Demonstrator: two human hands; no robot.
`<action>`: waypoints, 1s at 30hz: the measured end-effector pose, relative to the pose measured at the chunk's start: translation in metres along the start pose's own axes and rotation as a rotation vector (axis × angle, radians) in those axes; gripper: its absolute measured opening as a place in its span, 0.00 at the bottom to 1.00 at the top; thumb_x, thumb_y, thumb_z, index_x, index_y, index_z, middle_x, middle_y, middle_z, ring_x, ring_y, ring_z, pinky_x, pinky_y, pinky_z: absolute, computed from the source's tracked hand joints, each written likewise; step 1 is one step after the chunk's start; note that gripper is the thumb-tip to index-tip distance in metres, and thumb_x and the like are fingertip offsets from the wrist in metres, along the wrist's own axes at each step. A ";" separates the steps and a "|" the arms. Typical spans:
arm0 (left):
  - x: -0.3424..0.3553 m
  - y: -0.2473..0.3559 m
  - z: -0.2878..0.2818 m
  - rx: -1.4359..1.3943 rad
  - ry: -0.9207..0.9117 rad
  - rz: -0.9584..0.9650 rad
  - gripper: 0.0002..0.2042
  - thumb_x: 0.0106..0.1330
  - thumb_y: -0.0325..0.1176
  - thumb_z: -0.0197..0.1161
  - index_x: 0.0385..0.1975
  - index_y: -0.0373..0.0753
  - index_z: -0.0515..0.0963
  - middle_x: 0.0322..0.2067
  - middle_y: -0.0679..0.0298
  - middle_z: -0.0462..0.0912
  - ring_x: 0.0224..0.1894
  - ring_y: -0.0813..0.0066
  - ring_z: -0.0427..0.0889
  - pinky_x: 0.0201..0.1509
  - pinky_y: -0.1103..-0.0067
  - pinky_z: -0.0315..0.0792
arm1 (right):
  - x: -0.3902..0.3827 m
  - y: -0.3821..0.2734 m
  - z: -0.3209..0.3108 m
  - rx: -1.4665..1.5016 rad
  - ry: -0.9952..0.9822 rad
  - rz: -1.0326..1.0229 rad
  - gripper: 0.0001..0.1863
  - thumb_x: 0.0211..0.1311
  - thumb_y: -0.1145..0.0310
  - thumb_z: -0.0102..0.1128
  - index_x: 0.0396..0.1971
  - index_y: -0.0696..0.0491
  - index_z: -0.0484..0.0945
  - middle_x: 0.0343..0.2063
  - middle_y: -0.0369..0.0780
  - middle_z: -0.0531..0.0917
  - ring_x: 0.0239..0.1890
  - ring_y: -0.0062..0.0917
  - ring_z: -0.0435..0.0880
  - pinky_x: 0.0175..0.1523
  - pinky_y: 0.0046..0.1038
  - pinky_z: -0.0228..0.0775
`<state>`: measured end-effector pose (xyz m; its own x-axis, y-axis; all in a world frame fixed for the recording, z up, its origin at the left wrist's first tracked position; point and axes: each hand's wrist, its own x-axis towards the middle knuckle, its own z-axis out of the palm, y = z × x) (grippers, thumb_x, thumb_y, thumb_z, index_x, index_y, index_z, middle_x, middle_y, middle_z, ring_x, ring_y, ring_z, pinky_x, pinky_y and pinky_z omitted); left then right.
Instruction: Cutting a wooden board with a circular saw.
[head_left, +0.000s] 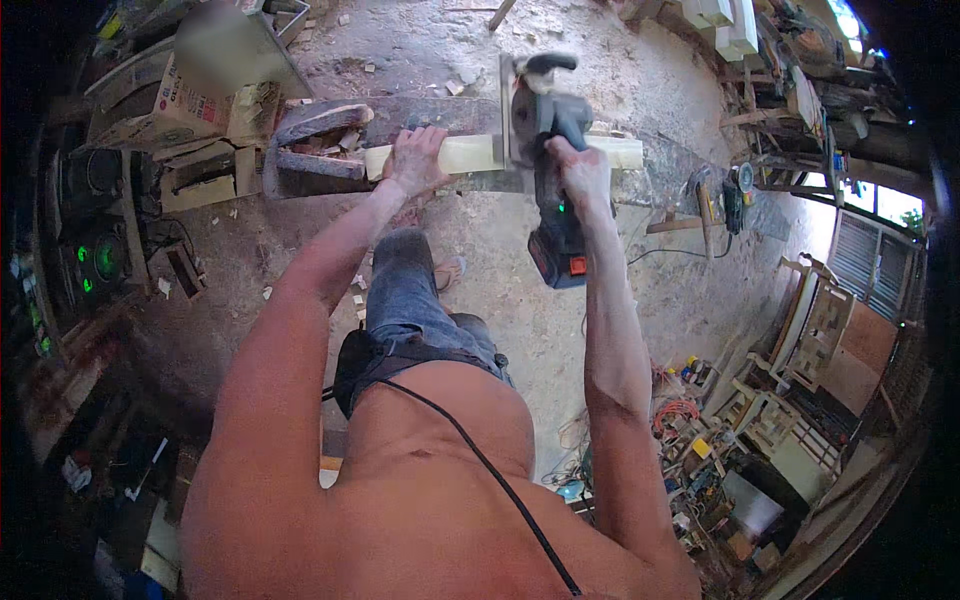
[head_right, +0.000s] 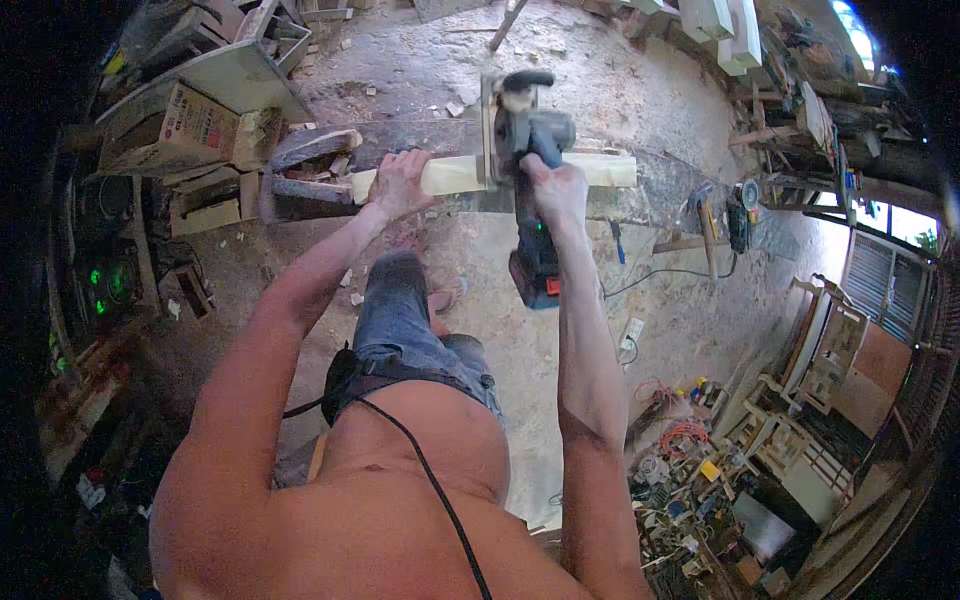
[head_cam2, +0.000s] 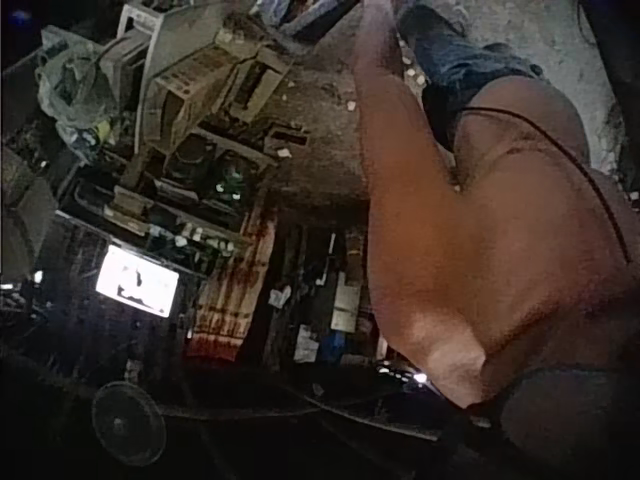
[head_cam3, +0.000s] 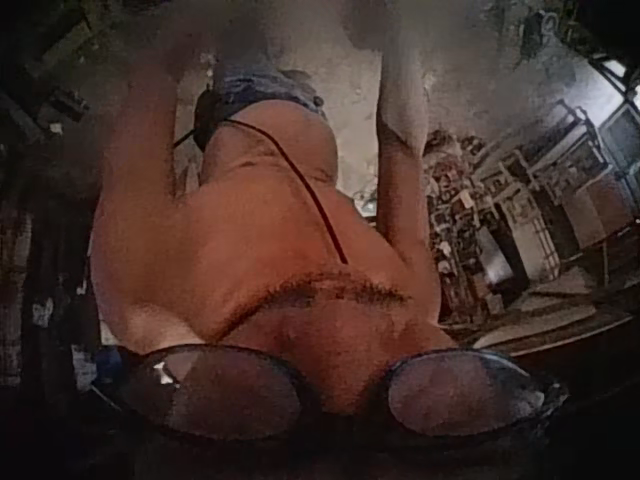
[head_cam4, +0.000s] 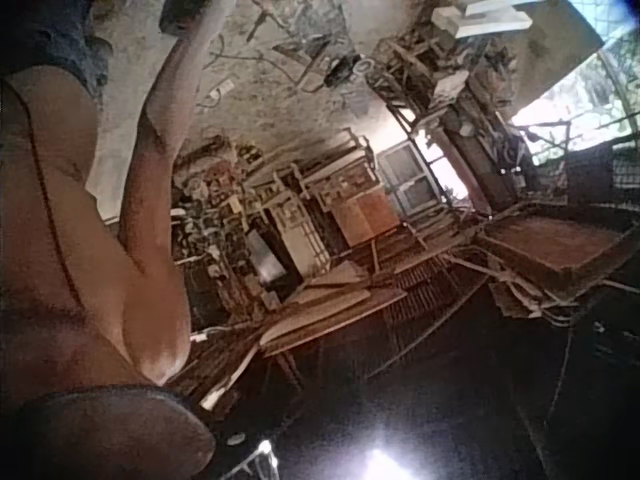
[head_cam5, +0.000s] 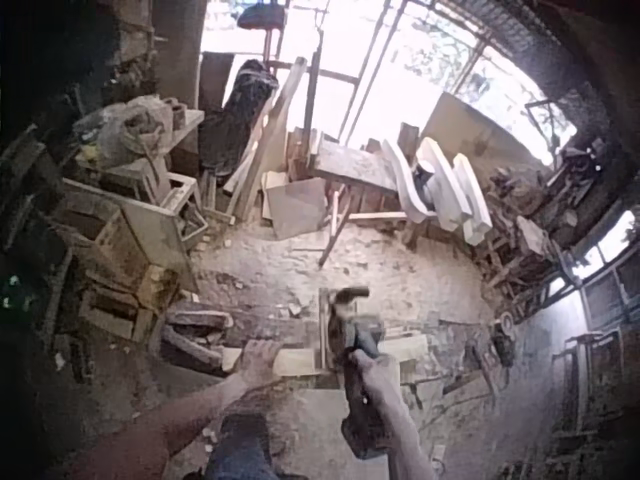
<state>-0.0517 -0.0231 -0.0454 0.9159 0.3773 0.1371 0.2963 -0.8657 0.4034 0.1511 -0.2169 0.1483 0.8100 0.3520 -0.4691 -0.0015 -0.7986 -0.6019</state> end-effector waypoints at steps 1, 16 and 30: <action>0.004 0.001 -0.002 0.004 -0.062 -0.026 0.38 0.49 0.62 0.81 0.54 0.42 0.79 0.47 0.59 0.84 0.52 0.60 0.85 0.57 0.62 0.72 | -0.004 -0.008 -0.006 0.165 0.048 -0.049 0.25 0.60 0.48 0.73 0.27 0.59 0.89 0.20 0.36 0.84 0.21 0.25 0.81 0.30 0.33 0.72; 0.110 -0.051 -0.051 -0.607 -0.966 -0.374 0.42 0.47 0.61 0.85 0.60 0.39 0.87 0.54 0.55 0.90 0.53 0.62 0.87 0.60 0.67 0.78 | -0.218 0.160 -0.096 0.287 0.276 0.332 0.17 0.64 0.55 0.76 0.27 0.55 0.88 0.17 0.31 0.81 0.15 0.15 0.72 0.22 0.27 0.60; 0.009 -0.009 -0.004 0.064 -0.141 -0.050 0.42 0.47 0.63 0.81 0.58 0.42 0.77 0.48 0.53 0.84 0.53 0.49 0.85 0.58 0.57 0.76 | -0.258 0.217 -0.034 0.275 0.104 0.458 0.26 0.66 0.49 0.74 0.36 0.64 0.90 0.20 0.41 0.86 0.25 0.21 0.80 0.34 0.34 0.72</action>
<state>-0.0471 -0.0108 -0.0439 0.9272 0.3743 -0.0120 0.3549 -0.8679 0.3476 -0.0384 -0.4975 0.1604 0.7441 -0.0636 -0.6650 -0.5102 -0.6967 -0.5042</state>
